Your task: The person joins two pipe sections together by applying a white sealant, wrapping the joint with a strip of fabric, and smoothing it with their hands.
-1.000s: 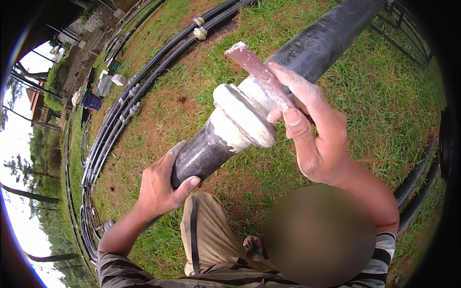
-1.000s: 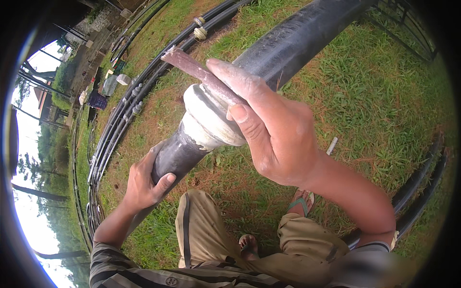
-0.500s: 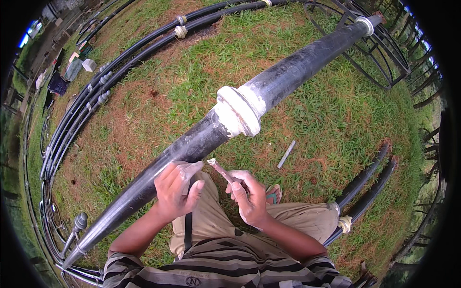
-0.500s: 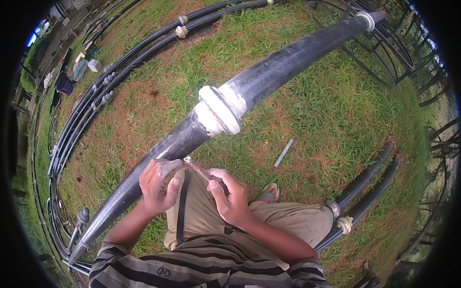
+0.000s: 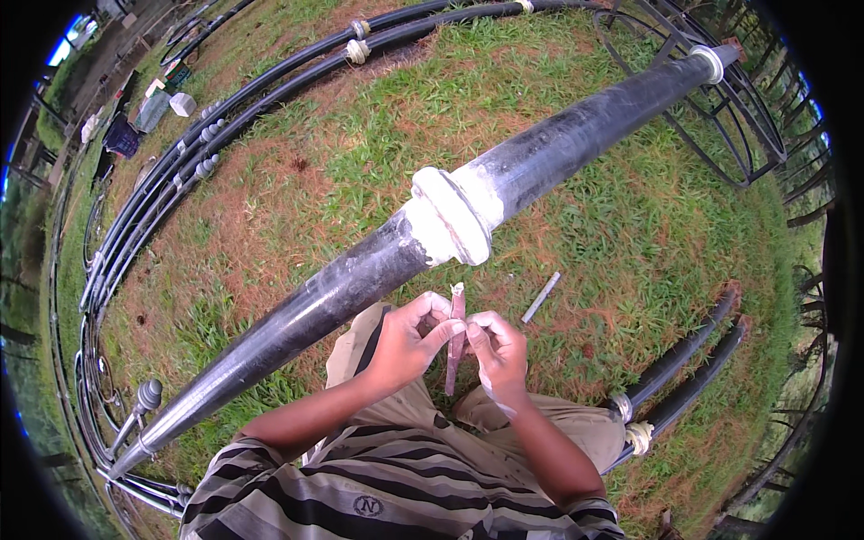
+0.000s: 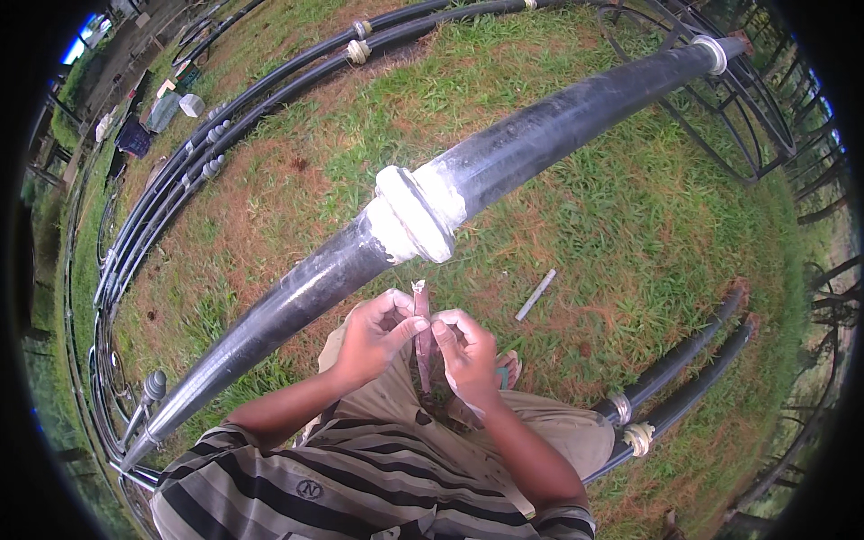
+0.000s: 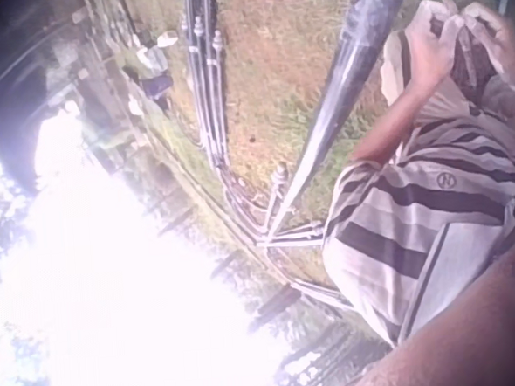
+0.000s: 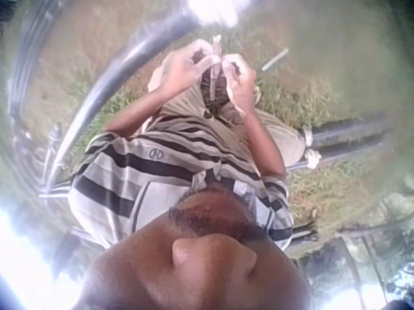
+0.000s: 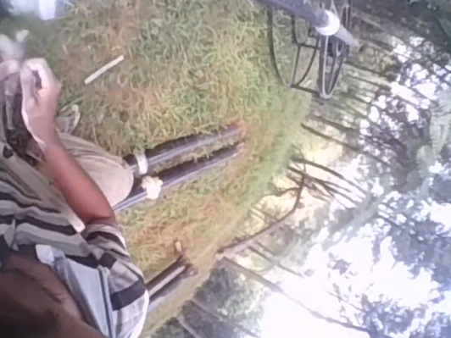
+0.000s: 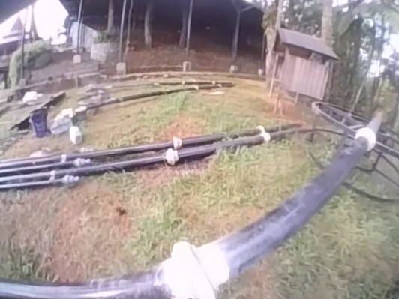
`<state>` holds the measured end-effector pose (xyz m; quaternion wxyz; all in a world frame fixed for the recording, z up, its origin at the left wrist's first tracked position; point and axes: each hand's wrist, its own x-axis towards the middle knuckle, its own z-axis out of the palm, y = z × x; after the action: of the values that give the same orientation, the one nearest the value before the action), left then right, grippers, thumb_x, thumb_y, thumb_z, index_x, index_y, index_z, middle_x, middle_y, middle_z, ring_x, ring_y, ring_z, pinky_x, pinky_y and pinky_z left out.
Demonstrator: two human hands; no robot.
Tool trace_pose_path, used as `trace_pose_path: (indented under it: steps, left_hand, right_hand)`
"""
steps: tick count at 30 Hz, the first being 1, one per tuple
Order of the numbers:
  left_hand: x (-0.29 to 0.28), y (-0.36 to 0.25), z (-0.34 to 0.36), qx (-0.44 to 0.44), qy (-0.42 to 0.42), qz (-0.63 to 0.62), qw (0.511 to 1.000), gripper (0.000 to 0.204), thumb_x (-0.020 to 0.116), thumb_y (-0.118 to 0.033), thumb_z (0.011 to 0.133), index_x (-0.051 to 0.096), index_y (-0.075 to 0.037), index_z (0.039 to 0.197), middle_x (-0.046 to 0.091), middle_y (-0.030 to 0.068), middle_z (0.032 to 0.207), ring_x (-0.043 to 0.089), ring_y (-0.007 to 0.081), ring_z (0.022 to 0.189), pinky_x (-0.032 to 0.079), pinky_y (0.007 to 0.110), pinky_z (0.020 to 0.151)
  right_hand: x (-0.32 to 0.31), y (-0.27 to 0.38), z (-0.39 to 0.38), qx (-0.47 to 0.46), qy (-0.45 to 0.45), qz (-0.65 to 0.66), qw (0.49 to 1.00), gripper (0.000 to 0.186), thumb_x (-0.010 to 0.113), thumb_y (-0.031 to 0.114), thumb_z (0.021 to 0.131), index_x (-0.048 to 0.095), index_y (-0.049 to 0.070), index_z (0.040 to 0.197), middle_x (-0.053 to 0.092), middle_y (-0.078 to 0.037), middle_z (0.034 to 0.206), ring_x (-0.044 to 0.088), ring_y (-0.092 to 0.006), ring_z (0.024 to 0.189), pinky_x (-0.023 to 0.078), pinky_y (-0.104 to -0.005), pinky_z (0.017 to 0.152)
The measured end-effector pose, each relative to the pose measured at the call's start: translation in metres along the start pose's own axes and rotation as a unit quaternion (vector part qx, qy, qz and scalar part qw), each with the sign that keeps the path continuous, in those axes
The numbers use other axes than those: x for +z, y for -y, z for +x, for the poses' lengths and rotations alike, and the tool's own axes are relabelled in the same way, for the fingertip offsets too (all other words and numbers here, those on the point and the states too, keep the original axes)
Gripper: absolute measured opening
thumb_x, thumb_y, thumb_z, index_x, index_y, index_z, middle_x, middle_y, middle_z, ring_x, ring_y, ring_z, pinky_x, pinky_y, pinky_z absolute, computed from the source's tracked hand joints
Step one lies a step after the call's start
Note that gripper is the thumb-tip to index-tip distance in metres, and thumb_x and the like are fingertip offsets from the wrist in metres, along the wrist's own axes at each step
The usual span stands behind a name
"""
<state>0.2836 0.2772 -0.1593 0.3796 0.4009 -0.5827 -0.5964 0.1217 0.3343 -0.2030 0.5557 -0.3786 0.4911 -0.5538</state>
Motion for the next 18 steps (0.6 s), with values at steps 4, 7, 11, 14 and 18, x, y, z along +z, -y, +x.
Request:
trace_pose_path:
  steps: [4,7,11,14,18]
  left_hand:
    - [0.009,0.004,0.009,0.008,-0.038,-0.019,0.999,0.005,0.071,-0.005,0.096,0.066,-0.002,0.097,0.068,-0.0003,0.081,0.061,0.0032,0.075,0.051,0.024,0.065]
    - [0.010,0.003,0.011,0.000,-0.022,-0.036,0.999,0.005,0.072,-0.005,0.095,0.068,-0.002,0.095,0.069,-0.0001,0.081,0.060,0.0024,0.073,0.049,0.024,0.063]
    - [0.009,-0.006,0.004,0.042,0.026,0.082,0.995,0.010,0.076,-0.008,0.090,0.069,-0.002,0.093,0.068,0.0038,0.079,0.063,0.0101,0.069,0.049,0.028,0.061]
    - [0.019,-0.004,-0.001,0.134,0.029,0.175,0.975,0.017,0.081,-0.011,0.085,0.069,-0.002,0.093,0.065,0.0091,0.080,0.062,0.0221,0.067,0.049,0.034,0.062]
    - [0.036,0.009,-0.003,0.194,-0.018,0.134,0.972,0.021,0.076,-0.018,0.090,0.065,-0.002,0.099,0.067,0.0121,0.085,0.066,0.0307,0.073,0.051,0.041,0.066]
  right_hand:
    - [0.010,0.018,0.003,-0.057,0.029,0.018,0.998,0.026,0.066,0.015,0.102,0.056,-0.001,0.119,0.067,-0.006,0.103,0.058,-0.0051,0.086,0.048,-0.0225,0.070]
    - [0.009,0.024,0.007,-0.092,0.021,-0.016,0.995,0.030,0.065,0.014,0.101,0.052,0.000,0.125,0.063,-0.006,0.104,0.057,-0.0062,0.085,0.049,-0.0233,0.070]
    - [0.008,0.044,0.016,-0.139,-0.041,-0.026,0.989,0.040,0.058,0.037,0.104,0.054,0.000,0.119,0.054,-0.003,0.089,0.050,-0.0086,0.074,0.039,-0.0227,0.064]
    - [0.000,0.051,0.018,-0.168,-0.076,-0.168,0.968,0.037,0.055,0.036,0.106,0.056,0.001,0.093,0.050,-0.003,0.076,0.047,-0.0092,0.066,0.035,-0.0252,0.056]
    - [0.000,0.066,0.033,-0.222,-0.187,-0.154,0.944,0.052,0.051,0.034,0.108,0.043,0.004,0.067,0.043,-0.002,0.061,0.042,-0.0097,0.055,0.030,-0.0282,0.049]
